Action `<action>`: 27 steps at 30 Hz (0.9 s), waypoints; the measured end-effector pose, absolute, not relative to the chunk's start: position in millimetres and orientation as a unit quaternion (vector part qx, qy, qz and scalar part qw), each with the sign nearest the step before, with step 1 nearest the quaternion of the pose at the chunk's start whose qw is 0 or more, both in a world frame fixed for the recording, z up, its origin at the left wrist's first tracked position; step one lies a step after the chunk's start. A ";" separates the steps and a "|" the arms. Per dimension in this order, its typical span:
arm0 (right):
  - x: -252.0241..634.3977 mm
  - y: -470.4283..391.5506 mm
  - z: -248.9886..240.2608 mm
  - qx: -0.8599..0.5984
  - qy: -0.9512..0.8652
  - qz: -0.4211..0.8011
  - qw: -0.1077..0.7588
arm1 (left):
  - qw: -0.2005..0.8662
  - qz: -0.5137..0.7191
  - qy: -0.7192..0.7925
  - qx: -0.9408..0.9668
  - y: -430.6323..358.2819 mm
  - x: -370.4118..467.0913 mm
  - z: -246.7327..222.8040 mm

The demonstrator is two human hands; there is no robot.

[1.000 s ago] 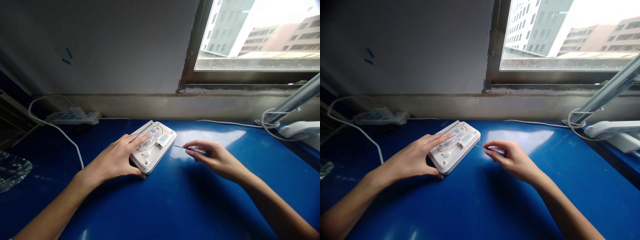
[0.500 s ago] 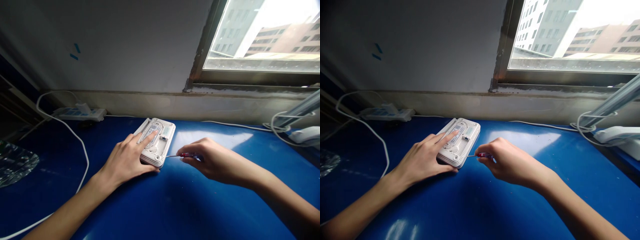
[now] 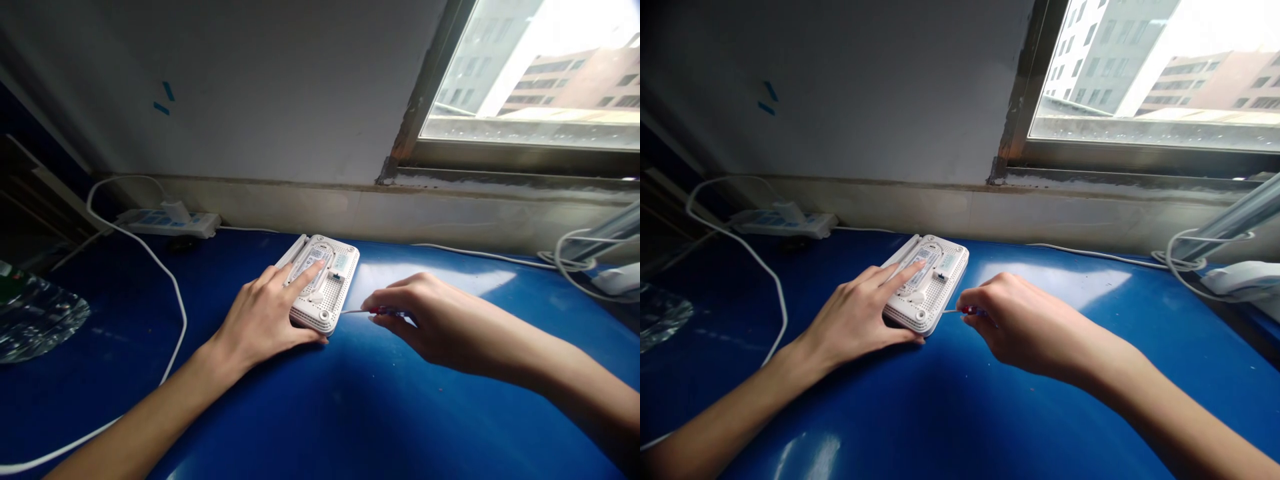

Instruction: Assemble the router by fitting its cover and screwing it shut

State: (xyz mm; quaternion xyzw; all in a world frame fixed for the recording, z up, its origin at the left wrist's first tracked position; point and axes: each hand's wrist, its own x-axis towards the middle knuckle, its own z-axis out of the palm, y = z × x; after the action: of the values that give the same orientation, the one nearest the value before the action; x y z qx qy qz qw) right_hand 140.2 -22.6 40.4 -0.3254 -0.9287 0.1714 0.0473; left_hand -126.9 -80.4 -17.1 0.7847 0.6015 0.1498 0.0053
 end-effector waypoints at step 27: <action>113.5 -27.8 46.1 -0.287 -0.955 0.075 -0.005 | 0.065 0.202 0.588 0.781 -76.3 -131.2 -24.2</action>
State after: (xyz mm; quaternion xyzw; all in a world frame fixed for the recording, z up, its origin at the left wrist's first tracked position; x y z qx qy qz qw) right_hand 113.5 -27.8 46.1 -0.2866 -0.9551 0.0748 -0.0047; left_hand -131.2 -76.3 -24.2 0.7808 0.5878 0.2016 0.0650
